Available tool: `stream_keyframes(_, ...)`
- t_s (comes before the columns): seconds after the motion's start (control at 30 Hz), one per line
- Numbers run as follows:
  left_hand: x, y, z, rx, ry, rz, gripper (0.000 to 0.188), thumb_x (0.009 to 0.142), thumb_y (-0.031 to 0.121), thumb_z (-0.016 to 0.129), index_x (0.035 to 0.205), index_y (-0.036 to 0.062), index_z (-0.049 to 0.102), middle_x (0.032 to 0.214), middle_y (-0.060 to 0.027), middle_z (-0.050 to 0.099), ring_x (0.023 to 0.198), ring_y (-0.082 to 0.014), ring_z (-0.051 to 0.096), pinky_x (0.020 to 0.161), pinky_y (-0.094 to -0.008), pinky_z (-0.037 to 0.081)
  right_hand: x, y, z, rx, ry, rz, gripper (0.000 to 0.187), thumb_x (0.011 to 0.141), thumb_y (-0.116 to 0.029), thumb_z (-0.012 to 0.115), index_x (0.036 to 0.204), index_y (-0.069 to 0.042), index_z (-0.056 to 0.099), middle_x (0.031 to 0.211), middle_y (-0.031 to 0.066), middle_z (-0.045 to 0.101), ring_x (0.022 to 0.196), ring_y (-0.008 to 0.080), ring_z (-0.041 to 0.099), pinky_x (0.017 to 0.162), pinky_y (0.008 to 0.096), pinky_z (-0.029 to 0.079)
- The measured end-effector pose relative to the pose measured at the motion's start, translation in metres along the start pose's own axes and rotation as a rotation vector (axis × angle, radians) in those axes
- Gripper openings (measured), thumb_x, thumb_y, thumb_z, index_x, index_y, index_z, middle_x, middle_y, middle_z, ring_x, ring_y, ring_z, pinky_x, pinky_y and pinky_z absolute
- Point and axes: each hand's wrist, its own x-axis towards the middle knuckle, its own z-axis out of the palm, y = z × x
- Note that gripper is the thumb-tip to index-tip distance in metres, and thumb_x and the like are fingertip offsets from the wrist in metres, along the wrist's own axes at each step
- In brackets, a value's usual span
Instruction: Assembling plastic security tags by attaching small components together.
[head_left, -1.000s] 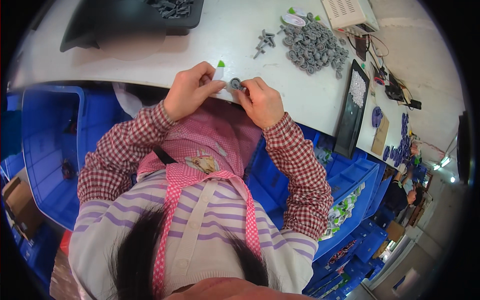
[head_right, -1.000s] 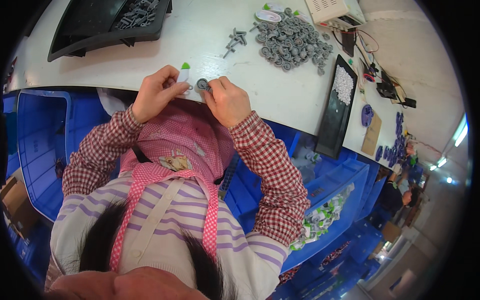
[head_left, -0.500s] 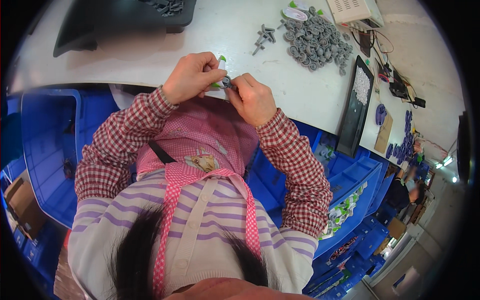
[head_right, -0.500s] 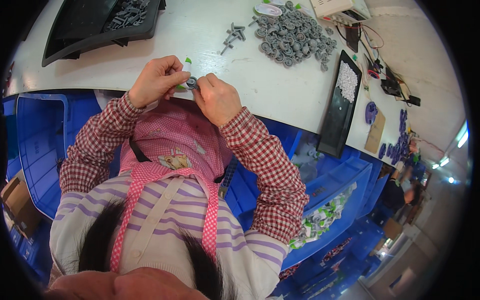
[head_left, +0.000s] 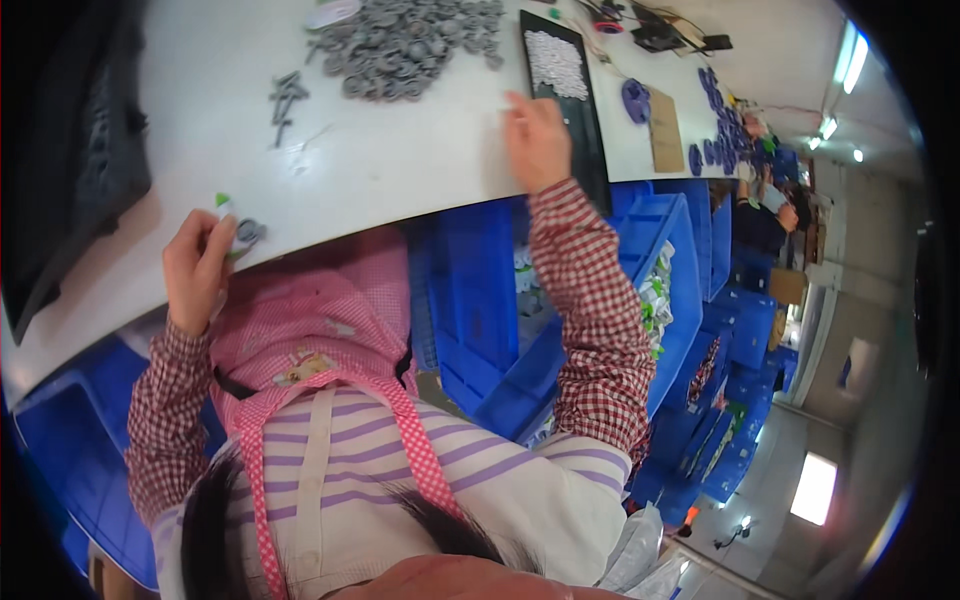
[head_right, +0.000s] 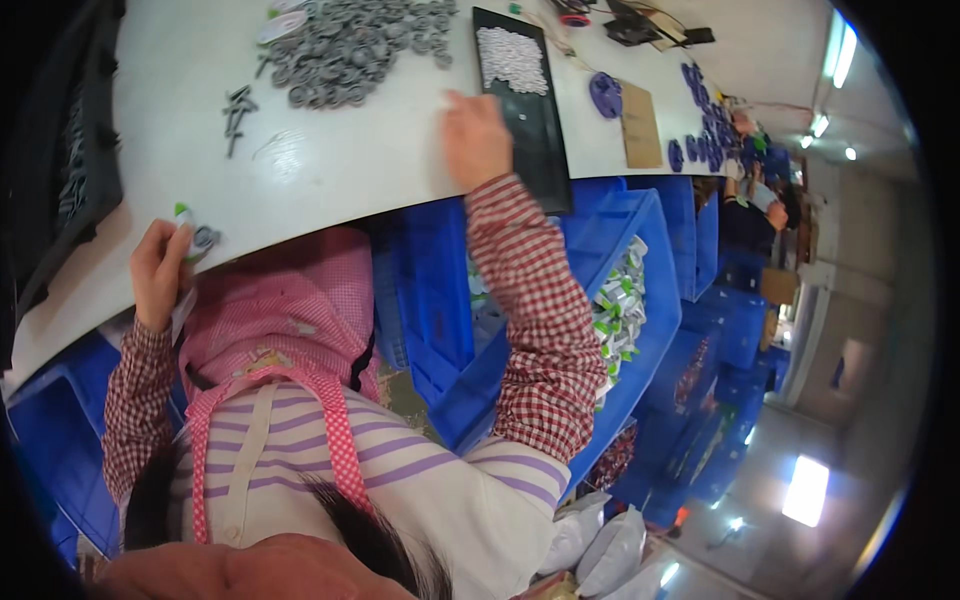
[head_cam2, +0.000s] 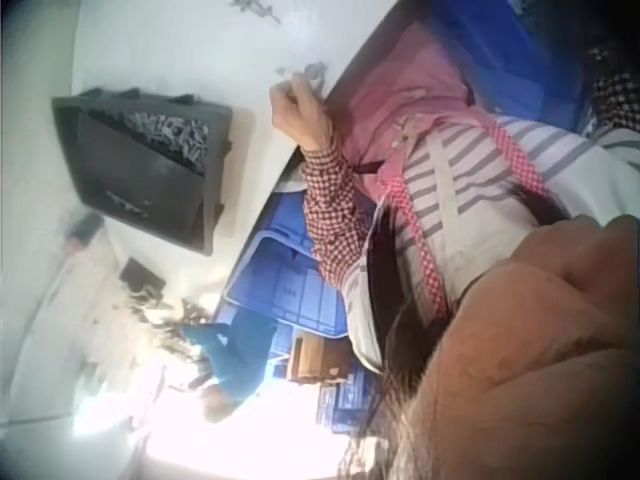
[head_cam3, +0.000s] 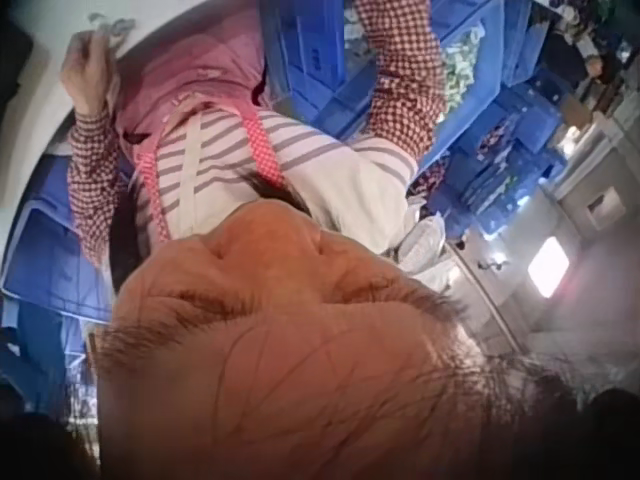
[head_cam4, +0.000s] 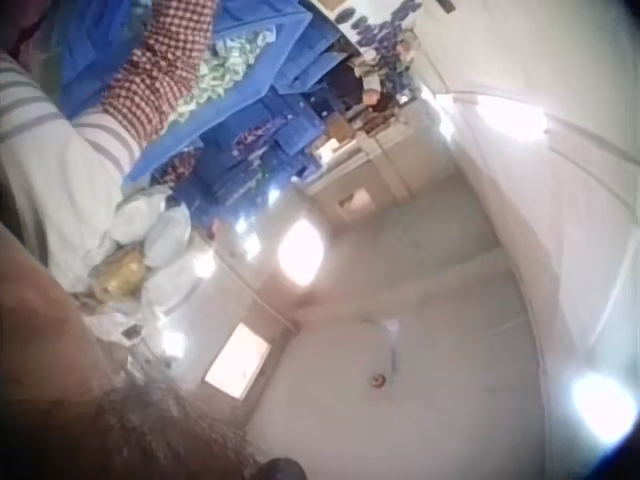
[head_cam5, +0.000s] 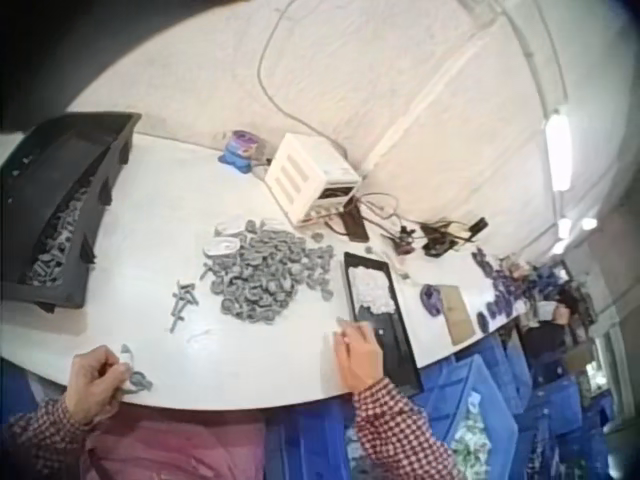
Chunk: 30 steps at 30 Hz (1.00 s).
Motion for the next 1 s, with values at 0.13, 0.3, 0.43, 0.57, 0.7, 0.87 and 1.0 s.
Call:
stream_keyframes(0.13, -0.001, 0.004, 0.007, -0.036, 0.025, -0.049, 0.019, 0.088, 0.017, 0.056, 0.076, 0.0039, 0.052, 0.056, 0.0015, 0.046, 0.044, -0.0055, 0.037, 0.04, -0.0189, 0.031, 0.003, 0.117, -0.024, -0.259, 0.023, 0.183, 0.03, 0.08, -0.011, 0.053, 0.109, -0.012, 0.059, 0.096, 0.0109, 0.052, 0.08, 0.029, 0.055, 0.07, 0.0373, 0.048)
stream_keyframes(0.3, 0.0, 0.0, 0.012, -0.094, 0.059, -0.093, 0.018, 0.089, 0.018, 0.056, 0.079, 0.0041, 0.051, 0.057, 0.0019, 0.045, 0.044, -0.0046, 0.037, 0.04, -0.0177, 0.03, 0.017, 0.155, -0.013, -0.36, -0.06, 0.244, 0.031, 0.08, -0.01, 0.053, 0.11, -0.011, 0.059, 0.1, 0.0104, 0.05, 0.082, 0.0294, 0.055, 0.07, 0.0373, 0.048)
stream_keyframes(0.43, 0.001, -0.001, 0.015, -0.088, 0.096, -0.109, 0.018, 0.09, 0.019, 0.055, 0.08, 0.0043, 0.05, 0.058, 0.0019, 0.045, 0.044, -0.0043, 0.037, 0.04, -0.0173, 0.03, 0.02, 0.158, 0.003, -0.396, -0.101, 0.247, 0.033, 0.079, -0.008, 0.053, 0.11, -0.012, 0.059, 0.102, 0.01, 0.048, 0.083, 0.0302, 0.055, 0.07, 0.0375, 0.048)
stream_keyframes(0.57, 0.002, 0.001, 0.017, -0.094, 0.088, -0.087, 0.018, 0.09, 0.019, 0.055, 0.081, 0.0044, 0.05, 0.059, 0.0016, 0.044, 0.045, -0.0044, 0.037, 0.041, -0.0169, 0.03, 0.015, 0.155, 0.002, -0.625, -0.04, 0.094, 0.028, 0.081, -0.01, 0.055, 0.109, -0.009, 0.059, 0.098, 0.0093, 0.052, 0.08, 0.0251, 0.056, 0.068, 0.0345, 0.048)
stream_keyframes(0.7, 0.001, 0.001, 0.012, -0.079, 0.048, -0.082, 0.017, 0.09, 0.018, 0.054, 0.08, 0.0045, 0.05, 0.059, 0.0015, 0.045, 0.044, -0.0045, 0.037, 0.041, -0.0167, 0.031, 0.033, 0.116, -0.037, 0.532, 0.037, 0.752, 0.026, 0.084, -0.012, 0.056, 0.109, -0.004, 0.058, 0.097, 0.0101, 0.055, 0.078, 0.0209, 0.055, 0.065, 0.03, 0.046)
stream_keyframes(0.87, 0.002, 0.002, 0.006, -0.042, 0.003, -0.043, 0.015, 0.089, 0.015, 0.055, 0.078, 0.0041, 0.052, 0.058, 0.0012, 0.046, 0.044, -0.0053, 0.037, 0.042, -0.0185, 0.031, 0.027, 0.052, -0.055, 1.382, -0.124, 0.897, 0.024, 0.086, -0.012, 0.057, 0.105, 0.002, 0.058, 0.093, 0.0098, 0.057, 0.073, 0.016, 0.053, 0.062, 0.0248, 0.044)
stream_keyframes(1.0, 0.005, -0.005, -0.001, -0.006, -0.062, 0.036, 0.016, 0.086, 0.014, 0.057, 0.076, 0.0027, 0.054, 0.056, 0.0004, 0.048, 0.046, -0.0076, 0.04, 0.045, -0.0205, 0.034, 0.018, -0.027, -0.028, 1.428, -0.324, 0.749, 0.017, 0.084, -0.005, 0.058, 0.098, 0.004, 0.06, 0.085, 0.0083, 0.059, 0.068, 0.0141, 0.052, 0.059, 0.0217, 0.043)
